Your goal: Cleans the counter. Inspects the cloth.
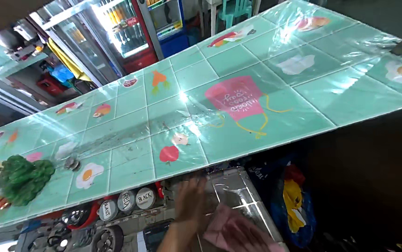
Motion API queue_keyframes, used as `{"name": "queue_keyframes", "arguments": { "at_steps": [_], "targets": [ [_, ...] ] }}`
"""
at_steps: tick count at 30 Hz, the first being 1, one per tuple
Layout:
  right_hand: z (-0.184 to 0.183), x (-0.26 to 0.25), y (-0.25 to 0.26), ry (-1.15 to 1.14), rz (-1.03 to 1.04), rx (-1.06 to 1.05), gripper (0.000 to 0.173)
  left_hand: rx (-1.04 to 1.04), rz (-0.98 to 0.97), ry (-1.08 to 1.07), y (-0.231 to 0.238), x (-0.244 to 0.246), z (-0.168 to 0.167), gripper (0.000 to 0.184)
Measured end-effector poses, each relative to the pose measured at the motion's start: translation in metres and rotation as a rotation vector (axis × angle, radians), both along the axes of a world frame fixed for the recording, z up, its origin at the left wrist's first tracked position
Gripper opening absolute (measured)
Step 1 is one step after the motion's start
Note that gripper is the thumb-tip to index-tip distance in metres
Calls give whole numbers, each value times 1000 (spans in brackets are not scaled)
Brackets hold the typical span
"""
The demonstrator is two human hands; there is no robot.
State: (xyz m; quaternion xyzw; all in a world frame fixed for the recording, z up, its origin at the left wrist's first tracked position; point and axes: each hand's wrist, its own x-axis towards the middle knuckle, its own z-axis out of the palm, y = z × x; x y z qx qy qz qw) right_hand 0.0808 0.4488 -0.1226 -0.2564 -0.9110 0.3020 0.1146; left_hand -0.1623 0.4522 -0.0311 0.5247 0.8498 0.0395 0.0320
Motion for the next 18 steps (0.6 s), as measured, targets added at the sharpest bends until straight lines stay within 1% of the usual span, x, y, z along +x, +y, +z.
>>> {"name": "queue_keyframes", "arguments": {
  "at_steps": [1, 3, 4, 5, 7, 9, 11, 13, 14, 16, 17, 18],
  "targets": [
    [-1, -13, 10, -6, -15, 12, 62, -164, -4, -17, -11, -9, 9, 37],
    [-2, -45, 30, 18, -67, 35, 62, -498, -7, -82, -15, -25, 23, 44],
    [-5, -61, 40, 45, -73, 43, 61, -578, -20, -88, -15, -32, 24, 45],
    [-7, -79, 51, 51, -61, 46, 62, -591, -42, -85, -15, -37, 23, 43],
    [-7, -109, 70, 50, -28, 56, 58, -562, -79, -71, -17, -44, 24, 40],
    [-14, -129, 83, 131, -27, 127, 57, -516, -84, -50, -13, -39, 40, 40],
    [-23, -137, 86, 256, -61, 193, 57, -411, -78, -6, -8, -28, 63, 39],
    [-25, -138, 85, 288, -72, 199, 56, -341, -66, 22, 2, -20, 78, 41],
    [-25, -138, 84, 288, -75, 206, 56, -327, -63, 29, 8, -19, 79, 42],
    [-24, -138, 84, 278, -77, 212, 56, -217, -103, 113, 16, -24, 63, 40],
    [-22, -138, 84, 268, -75, 211, 56, -174, -127, 120, 19, -30, 56, 36],
    [-20, -138, 84, 253, -74, 207, 57, -177, -141, 88, 22, -34, 54, 34]
  ]
}}
